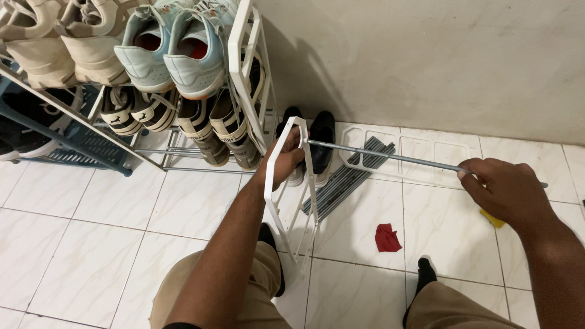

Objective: The person assembles a white metal shoe rack by inserting metal rods into the frame. They then place several pairs of shoes onto the rack shelves. The person continues assembling a second rack section by inserting additional rods.

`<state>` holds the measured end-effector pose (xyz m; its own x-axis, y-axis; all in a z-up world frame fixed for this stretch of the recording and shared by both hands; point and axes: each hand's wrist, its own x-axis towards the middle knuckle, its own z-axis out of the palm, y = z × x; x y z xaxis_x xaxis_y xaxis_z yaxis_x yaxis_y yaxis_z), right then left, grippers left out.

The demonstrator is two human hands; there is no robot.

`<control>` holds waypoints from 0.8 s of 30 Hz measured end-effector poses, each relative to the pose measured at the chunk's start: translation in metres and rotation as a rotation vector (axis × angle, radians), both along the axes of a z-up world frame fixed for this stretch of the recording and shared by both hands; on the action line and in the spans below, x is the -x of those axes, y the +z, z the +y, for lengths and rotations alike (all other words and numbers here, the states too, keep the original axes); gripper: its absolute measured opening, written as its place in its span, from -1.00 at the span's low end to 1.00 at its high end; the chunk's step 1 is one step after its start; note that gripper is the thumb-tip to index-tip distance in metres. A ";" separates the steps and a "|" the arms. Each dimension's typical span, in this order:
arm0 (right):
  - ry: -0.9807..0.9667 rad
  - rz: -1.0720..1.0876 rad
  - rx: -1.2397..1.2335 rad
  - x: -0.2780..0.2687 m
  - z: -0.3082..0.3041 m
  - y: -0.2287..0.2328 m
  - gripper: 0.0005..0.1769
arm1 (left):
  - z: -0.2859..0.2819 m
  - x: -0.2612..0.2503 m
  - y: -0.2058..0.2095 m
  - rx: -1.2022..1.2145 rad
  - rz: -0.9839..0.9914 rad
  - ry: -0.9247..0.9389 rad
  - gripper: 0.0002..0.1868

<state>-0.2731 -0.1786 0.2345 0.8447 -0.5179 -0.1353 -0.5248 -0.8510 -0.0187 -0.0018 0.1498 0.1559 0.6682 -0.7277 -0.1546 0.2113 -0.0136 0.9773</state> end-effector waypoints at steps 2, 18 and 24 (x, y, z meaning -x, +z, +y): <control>0.005 0.023 0.017 0.000 0.000 0.000 -0.61 | 0.000 0.000 0.002 -0.028 -0.002 0.001 -0.27; 0.027 0.001 0.015 -0.002 0.005 0.007 -0.60 | 0.002 0.002 0.004 -0.055 -0.003 0.020 -0.23; 0.018 -0.037 -0.021 0.000 0.005 0.005 -0.60 | 0.003 0.002 0.008 -0.103 -0.029 0.031 -0.21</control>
